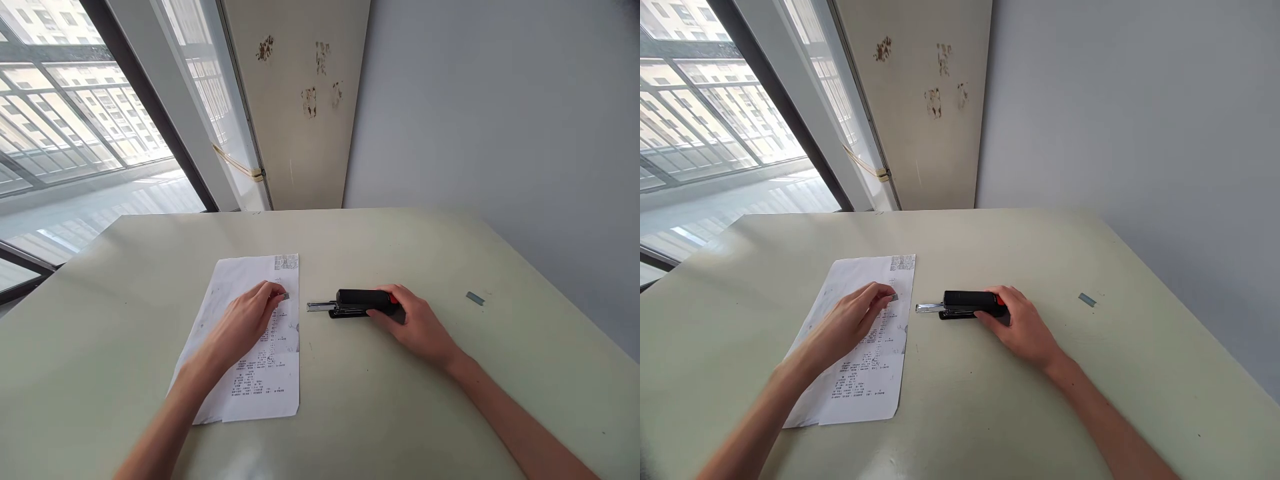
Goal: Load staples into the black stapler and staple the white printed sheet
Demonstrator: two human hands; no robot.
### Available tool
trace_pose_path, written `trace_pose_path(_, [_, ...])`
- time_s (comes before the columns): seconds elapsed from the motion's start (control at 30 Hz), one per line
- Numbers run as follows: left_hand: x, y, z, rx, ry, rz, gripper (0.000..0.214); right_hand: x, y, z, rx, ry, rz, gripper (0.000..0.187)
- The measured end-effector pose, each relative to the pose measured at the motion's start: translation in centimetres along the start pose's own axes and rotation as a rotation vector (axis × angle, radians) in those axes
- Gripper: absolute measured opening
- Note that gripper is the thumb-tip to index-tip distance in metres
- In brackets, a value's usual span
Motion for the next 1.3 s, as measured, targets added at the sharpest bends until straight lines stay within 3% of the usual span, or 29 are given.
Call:
trace_pose_path(0.47, [-0.7,-0.1,1.3,-0.064,0.158,-0.057,0.033,0.0,0.0,0.1,0.011,0.0,-0.005,0.036])
trace_pose_path(0.67, [-1.1,-0.1,1.7,-0.056,0.223,-0.02,0.034,0.0,0.1,0.0,0.011,0.0,0.004,0.034])
trace_pose_path(0.97, [-3.4,-0.2,2.4,0.054,0.557,-0.029,0.034,0.1,0.1,-0.1,-0.012,0.02,0.002,0.033])
trace_pose_path(1.3, [-4.0,-0.5,1.6,0.132,0.593,0.011,0.04,0.1,0.0,-0.1,0.0,0.018,0.002,0.034])
Point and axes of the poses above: each hand's wrist, its own y-axis away from the middle knuckle, its own x-axis out of the back of the hand, z = x × y, the point moved 3 cm from there along -y, towards the middle knuckle, and after that the axes turned 12 degrees about y, right-handed, at the moved point
